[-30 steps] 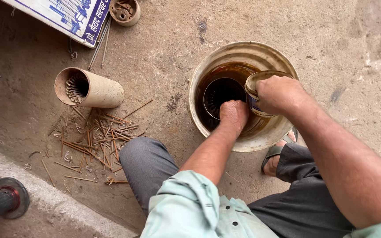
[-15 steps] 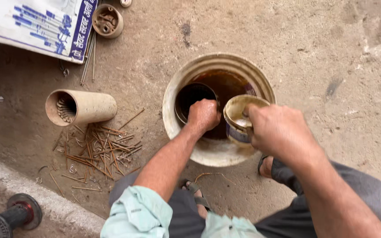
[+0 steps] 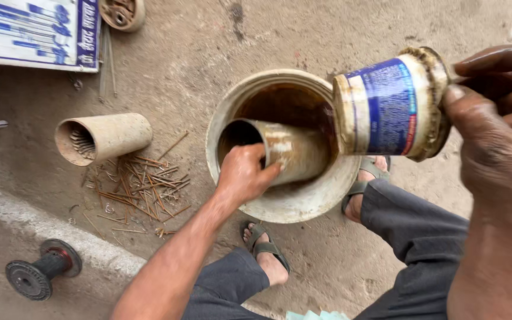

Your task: The person sits on the ground and cleans cylindrical metal pump components in a bucket of dirty liquid, pouring liquid from a tin can over the parts and scrubbing them by hand. They then gather loose wooden sticks and metal pins from the ground into a pile.

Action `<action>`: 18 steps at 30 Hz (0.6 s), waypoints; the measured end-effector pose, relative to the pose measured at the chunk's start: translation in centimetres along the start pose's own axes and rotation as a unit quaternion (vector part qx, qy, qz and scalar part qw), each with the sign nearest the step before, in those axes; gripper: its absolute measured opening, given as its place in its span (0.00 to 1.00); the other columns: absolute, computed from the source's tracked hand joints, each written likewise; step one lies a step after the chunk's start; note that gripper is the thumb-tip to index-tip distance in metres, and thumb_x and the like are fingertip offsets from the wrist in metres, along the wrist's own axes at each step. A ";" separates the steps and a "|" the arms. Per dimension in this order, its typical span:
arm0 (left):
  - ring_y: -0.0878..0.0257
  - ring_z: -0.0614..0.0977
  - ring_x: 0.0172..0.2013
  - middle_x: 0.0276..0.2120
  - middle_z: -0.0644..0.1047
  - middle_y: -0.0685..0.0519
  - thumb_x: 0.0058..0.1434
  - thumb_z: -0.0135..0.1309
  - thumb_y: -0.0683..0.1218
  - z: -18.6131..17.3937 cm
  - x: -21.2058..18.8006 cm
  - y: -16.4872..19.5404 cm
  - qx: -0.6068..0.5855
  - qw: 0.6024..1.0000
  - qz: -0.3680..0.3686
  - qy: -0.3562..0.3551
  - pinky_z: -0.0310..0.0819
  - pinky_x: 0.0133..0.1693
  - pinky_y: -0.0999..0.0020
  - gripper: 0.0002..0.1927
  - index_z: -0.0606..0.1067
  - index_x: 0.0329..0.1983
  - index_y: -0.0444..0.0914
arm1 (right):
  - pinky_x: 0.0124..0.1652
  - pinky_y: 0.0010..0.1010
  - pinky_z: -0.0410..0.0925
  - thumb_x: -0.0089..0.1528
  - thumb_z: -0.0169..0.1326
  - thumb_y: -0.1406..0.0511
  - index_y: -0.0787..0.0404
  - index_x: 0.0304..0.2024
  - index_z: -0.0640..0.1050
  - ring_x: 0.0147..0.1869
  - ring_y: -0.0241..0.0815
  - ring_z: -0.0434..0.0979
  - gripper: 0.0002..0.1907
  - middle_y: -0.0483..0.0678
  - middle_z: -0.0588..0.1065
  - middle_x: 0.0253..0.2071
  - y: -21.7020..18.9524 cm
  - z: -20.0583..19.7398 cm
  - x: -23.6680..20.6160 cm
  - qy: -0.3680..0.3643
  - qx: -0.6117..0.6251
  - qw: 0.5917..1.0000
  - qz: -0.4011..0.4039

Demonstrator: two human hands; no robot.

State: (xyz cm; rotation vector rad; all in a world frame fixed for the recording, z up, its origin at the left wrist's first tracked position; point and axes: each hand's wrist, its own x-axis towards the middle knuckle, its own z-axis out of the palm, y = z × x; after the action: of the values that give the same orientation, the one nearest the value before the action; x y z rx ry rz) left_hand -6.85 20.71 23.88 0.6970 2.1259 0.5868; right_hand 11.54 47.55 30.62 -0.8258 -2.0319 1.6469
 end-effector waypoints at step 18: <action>0.72 0.85 0.34 0.33 0.87 0.52 0.56 0.63 0.43 -9.0 -20.2 1.3 -0.250 0.955 -0.016 0.161 0.82 0.37 0.72 0.13 0.84 0.42 0.33 | 0.44 0.44 0.74 0.66 0.58 0.66 0.55 0.47 0.85 0.44 0.51 0.80 0.08 0.55 0.79 0.42 4.8 15.3 -0.3 -0.167 -0.365 0.914 0.055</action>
State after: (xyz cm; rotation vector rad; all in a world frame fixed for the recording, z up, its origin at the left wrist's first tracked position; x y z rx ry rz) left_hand -3.15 7.02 40.85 0.2942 2.1387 1.2330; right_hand 2.98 36.73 22.46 -0.9416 -2.9662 1.1038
